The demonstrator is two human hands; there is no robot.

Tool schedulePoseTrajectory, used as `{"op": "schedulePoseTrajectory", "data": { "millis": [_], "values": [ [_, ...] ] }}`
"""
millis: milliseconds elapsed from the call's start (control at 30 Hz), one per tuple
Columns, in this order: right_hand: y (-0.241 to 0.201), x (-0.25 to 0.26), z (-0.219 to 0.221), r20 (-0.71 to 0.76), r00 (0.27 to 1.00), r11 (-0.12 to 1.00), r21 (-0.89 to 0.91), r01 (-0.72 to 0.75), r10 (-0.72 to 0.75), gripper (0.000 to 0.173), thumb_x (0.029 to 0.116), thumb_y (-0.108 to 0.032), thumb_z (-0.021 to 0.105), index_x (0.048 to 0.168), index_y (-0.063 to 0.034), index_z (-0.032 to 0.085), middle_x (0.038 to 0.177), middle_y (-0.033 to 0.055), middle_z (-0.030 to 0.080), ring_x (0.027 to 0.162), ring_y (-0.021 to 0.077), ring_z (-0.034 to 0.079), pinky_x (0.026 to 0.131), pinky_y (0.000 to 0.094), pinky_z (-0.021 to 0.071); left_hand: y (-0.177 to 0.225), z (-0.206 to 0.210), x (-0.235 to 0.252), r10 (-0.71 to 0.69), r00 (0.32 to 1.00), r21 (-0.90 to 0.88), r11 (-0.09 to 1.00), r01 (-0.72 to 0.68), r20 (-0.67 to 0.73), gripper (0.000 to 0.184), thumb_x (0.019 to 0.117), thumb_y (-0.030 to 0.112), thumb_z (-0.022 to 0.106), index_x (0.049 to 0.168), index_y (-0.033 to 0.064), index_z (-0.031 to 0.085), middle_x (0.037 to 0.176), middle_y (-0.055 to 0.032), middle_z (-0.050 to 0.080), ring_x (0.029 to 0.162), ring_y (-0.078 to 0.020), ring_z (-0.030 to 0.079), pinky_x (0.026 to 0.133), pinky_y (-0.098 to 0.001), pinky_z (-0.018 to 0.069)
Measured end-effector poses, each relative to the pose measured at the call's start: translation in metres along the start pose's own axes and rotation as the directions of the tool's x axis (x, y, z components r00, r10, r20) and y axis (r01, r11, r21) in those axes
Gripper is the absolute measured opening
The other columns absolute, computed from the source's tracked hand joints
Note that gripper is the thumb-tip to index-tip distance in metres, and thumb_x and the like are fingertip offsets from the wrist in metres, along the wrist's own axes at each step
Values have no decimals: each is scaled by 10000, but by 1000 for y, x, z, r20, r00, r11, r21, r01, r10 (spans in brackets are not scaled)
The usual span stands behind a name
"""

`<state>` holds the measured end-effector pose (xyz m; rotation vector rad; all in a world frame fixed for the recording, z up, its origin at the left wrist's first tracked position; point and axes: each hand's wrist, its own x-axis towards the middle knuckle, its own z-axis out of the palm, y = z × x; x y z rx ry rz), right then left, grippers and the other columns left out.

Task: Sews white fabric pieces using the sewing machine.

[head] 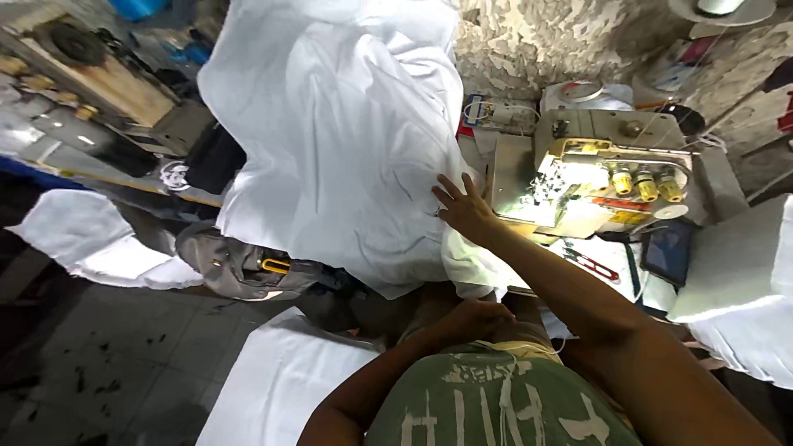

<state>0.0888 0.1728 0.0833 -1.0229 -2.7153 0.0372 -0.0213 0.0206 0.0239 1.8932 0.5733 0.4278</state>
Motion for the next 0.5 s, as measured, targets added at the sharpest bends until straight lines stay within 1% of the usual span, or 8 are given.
{"op": "schedulePoseTrajectory", "data": {
  "millis": [100, 167, 233, 300, 367, 400, 433, 500],
  "values": [
    [-27, 13, -46, -275, 961, 973, 218, 77, -14, 152, 904, 46, 651, 1010, -10, 745, 1245, 176, 701, 1342, 431, 536, 1130, 672, 332, 9, -2, -1, -165, 986, -339, 927, 160, 12, 547, 1034, 42, 512, 1532, -100, 334, 1409, -271, 574, 1214, -229, 647, 1039, -342, 498],
    [-53, 10, -93, -570, 821, 925, 301, 233, -21, 154, 896, 42, 599, 977, 18, 728, 1092, 178, 748, 1161, 378, 676, 1076, 572, 457, 8, 4, -3, -295, 951, -542, 816, 199, -96, 806, 1011, 54, 546, 1603, -57, 10, 1526, -288, 437, 1204, -201, 642, 989, -330, 529],
    [-69, -4, -140, -758, 651, 864, 347, 365, 29, 131, 918, 24, 569, 966, 53, 687, 1006, 170, 743, 1054, 257, 706, 1040, 447, 498, 14, 6, -11, -518, 814, -746, 644, 171, -261, 815, 1046, 79, 489, 1615, 64, -95, 1543, -251, 428, 1143, -213, 668, 904, -358, 563],
    [-69, -24, -173, -859, 497, 813, 376, 445, 125, 91, 927, 0, 596, 1000, 31, 640, 998, 41, 710, 1011, 46, 662, 941, 254, 539, 8, 2, -36, -561, 655, -744, 668, -3, -506, 579, 1095, 228, 334, 1555, -61, 135, 1403, -221, 558, 1124, -210, 676, 916, -374, 578],
    [-63, -47, -188, -880, 435, 769, 409, 491, 190, 95, 926, -3, 621, 1018, -23, 627, 1006, -60, 679, 990, -38, 637, 901, 209, 559, 4, -10, -68, -463, 421, -520, 854, -25, -780, 404, 1079, 156, 346, 1328, -150, 428, 1158, -108, 670, 1023, -101, 678, 890, -295, 579],
    [-61, -60, -189, -860, 470, 755, 441, 485, 200, 89, 924, -5, 630, 1013, -11, 634, 996, -53, 678, 973, -42, 634, 892, 201, 556, 8, -20, -88, -369, 302, -345, 929, 132, -879, 327, 1044, 64, 403, 1246, -171, 507, 1115, -103, 675, 1027, -78, 660, 910, -260, 554],
    [-62, -74, -184, -819, 538, 732, 490, 473, 200, 83, 916, 4, 636, 995, 27, 647, 972, -8, 692, 938, -27, 637, 857, 189, 549, 20, -34, -107, -232, 180, -142, 902, 409, -956, 296, 1002, 18, 514, 1159, -220, 591, 1076, -213, 699, 1025, -169, 675, 938, -307, 537],
    [-68, -100, -163, -675, 715, 664, 621, 415, 184, 98, 880, 52, 655, 962, 92, 691, 909, 103, 719, 847, 49, 668, 775, 212, 559, 59, -80, -149, -64, 97, 37, 618, 785, -993, 344, 959, 55, 570, 1095, -260, 590, 1090, -417, 634, 1055, -472, 641, 982, -572, 466]
  ]
}}
